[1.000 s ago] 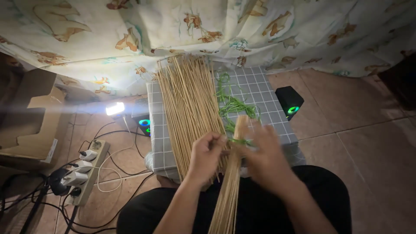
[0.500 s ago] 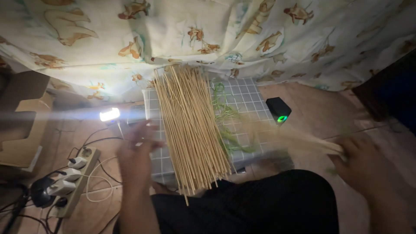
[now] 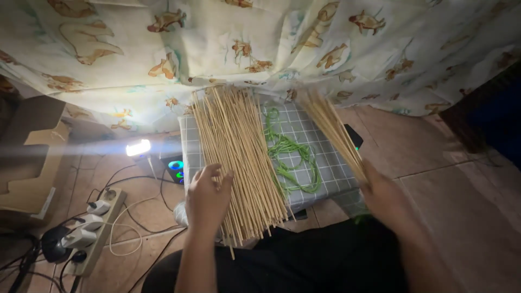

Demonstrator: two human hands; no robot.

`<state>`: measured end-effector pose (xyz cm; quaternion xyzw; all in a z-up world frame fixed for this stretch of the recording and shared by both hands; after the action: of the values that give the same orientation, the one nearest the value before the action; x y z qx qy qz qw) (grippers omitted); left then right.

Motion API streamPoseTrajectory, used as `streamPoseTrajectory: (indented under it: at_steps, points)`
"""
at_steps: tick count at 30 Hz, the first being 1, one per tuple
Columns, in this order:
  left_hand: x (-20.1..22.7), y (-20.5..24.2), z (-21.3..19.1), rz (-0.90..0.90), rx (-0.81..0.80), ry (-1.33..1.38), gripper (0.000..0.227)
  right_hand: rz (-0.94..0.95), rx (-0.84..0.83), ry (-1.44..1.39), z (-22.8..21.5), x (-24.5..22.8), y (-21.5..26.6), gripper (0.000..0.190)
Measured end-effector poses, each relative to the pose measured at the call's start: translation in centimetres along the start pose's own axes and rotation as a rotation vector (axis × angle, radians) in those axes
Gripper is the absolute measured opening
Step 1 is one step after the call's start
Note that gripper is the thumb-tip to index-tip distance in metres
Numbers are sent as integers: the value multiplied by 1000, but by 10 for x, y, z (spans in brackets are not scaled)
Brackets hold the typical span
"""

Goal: A person sitting on the floor efficiently gathers wooden sticks into bundles and ties them with green plastic strips.

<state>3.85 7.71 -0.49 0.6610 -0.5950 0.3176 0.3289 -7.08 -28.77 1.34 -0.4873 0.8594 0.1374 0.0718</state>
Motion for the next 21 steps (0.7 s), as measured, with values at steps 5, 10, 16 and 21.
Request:
streamPoseTrajectory:
  at_steps: [5,10,16,21]
  points:
    - [-33,-17,20,-30,42,-390,55,-121,35,-66,52,-23,-57,66]
    - [-23,-16,22,-131,-127,-446,75,-61,-15,34,83,-41,-65,72]
    - [-6,-15,30,-82,-109,-482,76,-79,137,87,74,-32,-59,69]
    - [-3,-17,27,-60,-84,-397,66,-278,457,59,75,-49,-39,47]
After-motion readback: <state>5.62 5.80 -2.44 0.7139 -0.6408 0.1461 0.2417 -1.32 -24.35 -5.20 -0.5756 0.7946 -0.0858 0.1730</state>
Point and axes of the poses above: each hand's wrist, its own y-axis away from the middle knuckle, its own z-axis out of the palm, x = y × z, the point moved 1 cm from there along -y, towards the middle knuckle
